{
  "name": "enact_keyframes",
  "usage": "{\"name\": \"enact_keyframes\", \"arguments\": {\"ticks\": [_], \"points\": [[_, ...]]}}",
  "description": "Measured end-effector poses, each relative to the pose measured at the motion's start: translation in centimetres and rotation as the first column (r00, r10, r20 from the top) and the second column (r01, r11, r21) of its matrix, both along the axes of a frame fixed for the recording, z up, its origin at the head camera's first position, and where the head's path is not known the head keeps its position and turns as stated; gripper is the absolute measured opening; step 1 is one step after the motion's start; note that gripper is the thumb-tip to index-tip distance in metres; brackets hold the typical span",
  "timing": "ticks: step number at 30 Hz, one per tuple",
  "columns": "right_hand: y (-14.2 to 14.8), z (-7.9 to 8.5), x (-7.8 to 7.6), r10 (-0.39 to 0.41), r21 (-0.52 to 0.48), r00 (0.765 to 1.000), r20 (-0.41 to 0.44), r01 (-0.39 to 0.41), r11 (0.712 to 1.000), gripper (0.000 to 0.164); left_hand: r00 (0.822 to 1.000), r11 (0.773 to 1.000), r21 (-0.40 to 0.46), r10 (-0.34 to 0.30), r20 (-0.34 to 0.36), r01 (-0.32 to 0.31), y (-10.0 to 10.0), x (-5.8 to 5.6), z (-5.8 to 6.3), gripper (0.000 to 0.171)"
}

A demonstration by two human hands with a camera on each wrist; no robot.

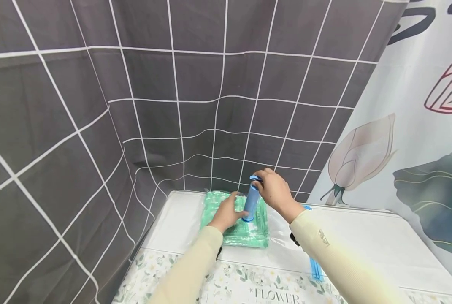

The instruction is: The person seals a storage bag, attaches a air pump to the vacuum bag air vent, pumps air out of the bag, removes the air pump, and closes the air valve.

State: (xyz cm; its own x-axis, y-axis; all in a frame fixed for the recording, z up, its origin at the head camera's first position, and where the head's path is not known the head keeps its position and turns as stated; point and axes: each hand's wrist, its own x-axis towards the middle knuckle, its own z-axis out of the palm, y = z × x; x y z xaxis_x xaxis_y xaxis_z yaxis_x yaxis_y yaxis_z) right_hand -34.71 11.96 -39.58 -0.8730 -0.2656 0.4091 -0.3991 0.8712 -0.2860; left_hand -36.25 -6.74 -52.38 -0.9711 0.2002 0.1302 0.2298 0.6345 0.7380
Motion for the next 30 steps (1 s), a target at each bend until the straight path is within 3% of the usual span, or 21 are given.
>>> {"name": "enact_keyframes", "arguments": {"ticks": [1,3,7,8,10,12,16,20,22,24,27,30], "points": [[0.0,0.0,-0.1,0.003,0.001,1.0,-0.001,-0.003,1.0,0.029,1.0,1.0,-0.015,0.015,-0.006,-0.015,-1.0,-0.2,-0.1,0.086],[-0.1,0.2,-0.2,0.005,-0.005,1.0,0.0,-0.005,1.0,0.03,0.998,0.996,-0.081,0.036,-0.055,-0.04,-3.2,-2.0,-2.2,0.083],[-0.1,0.3,-0.4,0.033,-0.035,0.999,0.026,-0.033,0.999,0.032,0.996,0.976,-0.207,0.064,-0.058,-0.075,-6.6,-2.9,-2.3,0.082],[0.0,0.3,-0.4,0.045,-0.049,0.998,0.037,-0.044,0.998,0.033,0.996,0.968,-0.239,0.071,-0.047,-0.08,-7.3,-2.8,-2.3,0.082],[0.2,-0.1,-0.3,0.067,-0.086,0.996,0.056,-0.062,0.994,0.037,0.996,0.959,-0.271,0.091,0.011,-0.085,-8.2,-1.0,-0.4,0.082],[0.4,-0.6,-0.2,0.078,-0.134,0.994,0.073,-0.068,0.989,0.045,0.996,0.952,-0.297,0.089,0.029,-0.076,-9.0,-0.3,-0.1,0.082],[0.6,-1.8,0.2,0.053,-0.224,0.992,0.118,-0.026,0.974,0.069,0.996,0.934,-0.351,0.083,0.041,-0.063,-9.8,0.7,-0.4,0.081],[0.3,-3.1,0.3,-0.001,-0.325,0.981,0.194,0.065,0.944,0.093,0.994,0.94,-0.337,0.078,0.071,-0.05,-9.8,0.8,-1.1,0.078],[0.1,-3.9,0.4,-0.024,-0.37,0.971,0.237,0.113,0.922,0.099,0.992,0.944,-0.328,0.078,0.096,-0.043,-9.6,0.5,-1.5,0.077],[-0.1,-4.6,0.4,-0.052,-0.384,0.961,0.273,0.158,0.909,0.103,0.995,0.937,-0.348,0.071,0.076,-0.04,-9.6,-0.5,-2.9,0.077],[-0.3,-5.4,0.4,-0.079,-0.366,0.95,0.301,0.192,0.91,0.101,0.998,0.914,-0.403,0.054,0.027,-0.039,-9.6,-2.3,-5.1,0.077],[-0.8,-6.3,0.3,-0.12,-0.318,0.952,0.283,0.211,0.924,0.097,0.999,0.905,-0.424,0.052,0.013,-0.042,-9.7,-3.5,-6.5,0.078]]}}
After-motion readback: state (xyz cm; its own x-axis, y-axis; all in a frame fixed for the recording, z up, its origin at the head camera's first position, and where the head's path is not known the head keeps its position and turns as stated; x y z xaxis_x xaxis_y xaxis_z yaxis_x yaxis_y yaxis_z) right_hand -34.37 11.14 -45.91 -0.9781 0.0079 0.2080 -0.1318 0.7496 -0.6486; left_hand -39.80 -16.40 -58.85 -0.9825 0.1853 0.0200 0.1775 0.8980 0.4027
